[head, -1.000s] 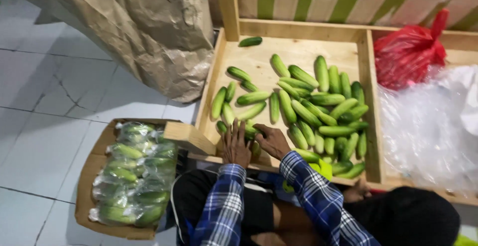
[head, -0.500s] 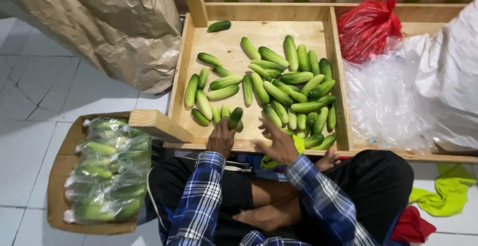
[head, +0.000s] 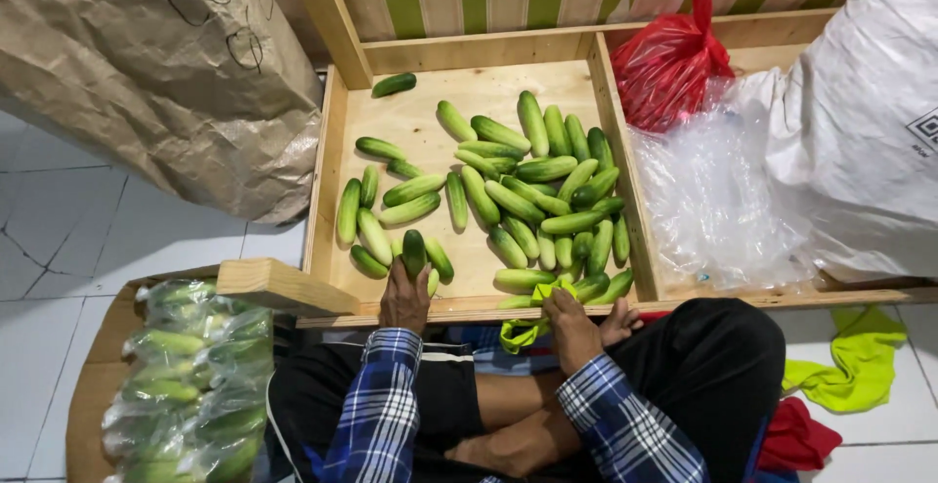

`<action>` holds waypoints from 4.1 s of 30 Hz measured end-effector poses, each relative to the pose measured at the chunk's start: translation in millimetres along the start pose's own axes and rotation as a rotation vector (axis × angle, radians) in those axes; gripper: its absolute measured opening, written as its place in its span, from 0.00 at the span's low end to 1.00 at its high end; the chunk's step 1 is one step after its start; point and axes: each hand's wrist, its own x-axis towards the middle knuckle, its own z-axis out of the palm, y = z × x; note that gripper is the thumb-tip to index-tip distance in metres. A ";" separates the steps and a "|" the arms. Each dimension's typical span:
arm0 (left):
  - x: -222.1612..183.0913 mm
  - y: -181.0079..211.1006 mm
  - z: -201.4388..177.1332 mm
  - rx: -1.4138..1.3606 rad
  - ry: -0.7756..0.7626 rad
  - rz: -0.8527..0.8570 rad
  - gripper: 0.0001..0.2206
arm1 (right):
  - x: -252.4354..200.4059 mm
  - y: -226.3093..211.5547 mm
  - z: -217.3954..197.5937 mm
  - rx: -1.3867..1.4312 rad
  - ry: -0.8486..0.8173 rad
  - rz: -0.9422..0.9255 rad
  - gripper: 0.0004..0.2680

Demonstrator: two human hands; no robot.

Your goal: Bagging individual cucumbers and placing them into a cardboard box for packaging.

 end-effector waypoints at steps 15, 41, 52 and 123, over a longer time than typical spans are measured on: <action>3.8 78.9 -38.8 -0.480 0.138 -0.596 0.26 | -62.7 -68.1 -101.5 1.290 0.177 0.643 0.09; -25.4 219.9 -129.1 -1.346 0.235 -0.974 0.18 | -87.7 -177.7 -185.0 0.819 0.780 0.457 0.12; -13.6 234.2 -170.2 -1.695 0.036 -0.862 0.22 | -88.4 -183.4 -135.8 0.906 0.769 -0.331 0.20; -19.7 245.3 -157.0 -1.579 -0.220 -1.088 0.15 | 11.4 -143.3 -221.8 0.501 0.686 -0.397 0.13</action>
